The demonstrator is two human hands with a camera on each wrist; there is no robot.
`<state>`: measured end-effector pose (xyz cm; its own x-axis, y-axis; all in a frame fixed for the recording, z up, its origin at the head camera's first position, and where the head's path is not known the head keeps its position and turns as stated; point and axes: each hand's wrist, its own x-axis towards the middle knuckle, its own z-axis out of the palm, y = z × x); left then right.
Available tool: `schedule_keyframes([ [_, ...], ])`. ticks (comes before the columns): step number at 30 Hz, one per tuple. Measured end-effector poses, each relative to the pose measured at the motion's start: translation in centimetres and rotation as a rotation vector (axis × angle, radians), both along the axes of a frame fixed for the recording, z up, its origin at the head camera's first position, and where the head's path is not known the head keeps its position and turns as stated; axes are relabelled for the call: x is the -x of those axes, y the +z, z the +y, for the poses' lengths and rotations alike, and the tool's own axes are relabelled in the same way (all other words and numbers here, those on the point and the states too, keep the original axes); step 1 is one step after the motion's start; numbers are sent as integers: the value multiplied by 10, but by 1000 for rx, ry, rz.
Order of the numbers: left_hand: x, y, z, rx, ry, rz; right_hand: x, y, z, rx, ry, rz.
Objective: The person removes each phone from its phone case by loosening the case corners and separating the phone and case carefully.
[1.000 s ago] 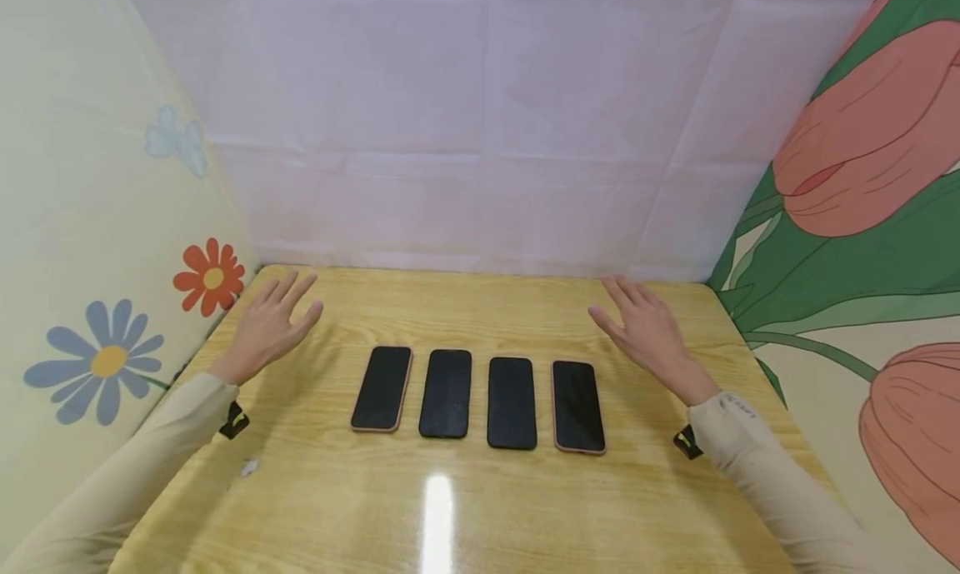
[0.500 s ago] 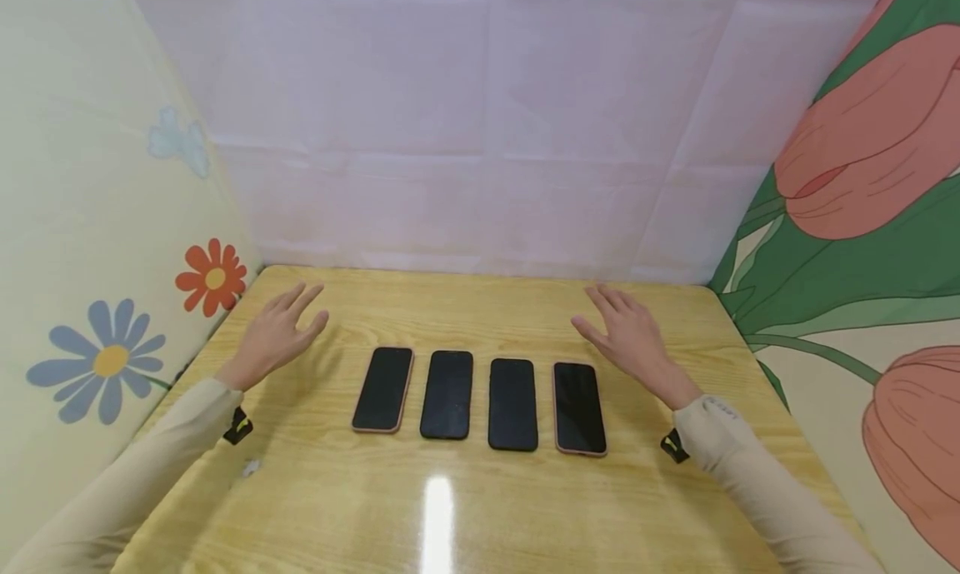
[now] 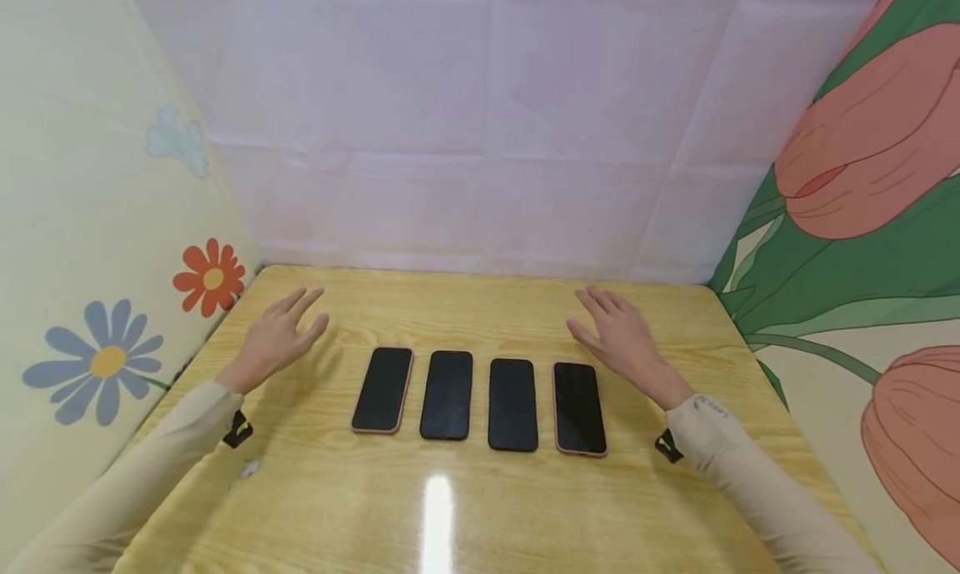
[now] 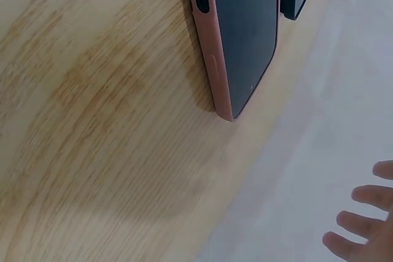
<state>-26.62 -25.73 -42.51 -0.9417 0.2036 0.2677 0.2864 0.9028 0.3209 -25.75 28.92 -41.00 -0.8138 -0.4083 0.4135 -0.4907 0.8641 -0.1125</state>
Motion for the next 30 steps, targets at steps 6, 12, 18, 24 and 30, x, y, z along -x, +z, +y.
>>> schedule_keyframes([
  [6, -1, -3, -1, 1, 0, 6, -2, 0, -6, -6, 11, -15],
  [12, -3, -6, -1, -2, -2, 12, 1, -2, -12, -6, 31, -2],
  [18, -6, -6, 0, -4, 0, -16, 1, -2, -19, 3, 50, -13],
  [24, -9, -6, 4, -10, 5, -68, 2, -4, -30, 0, 67, -61],
  [30, -12, -11, 7, -20, 9, -93, 1, -7, -39, 17, 74, -128],
])
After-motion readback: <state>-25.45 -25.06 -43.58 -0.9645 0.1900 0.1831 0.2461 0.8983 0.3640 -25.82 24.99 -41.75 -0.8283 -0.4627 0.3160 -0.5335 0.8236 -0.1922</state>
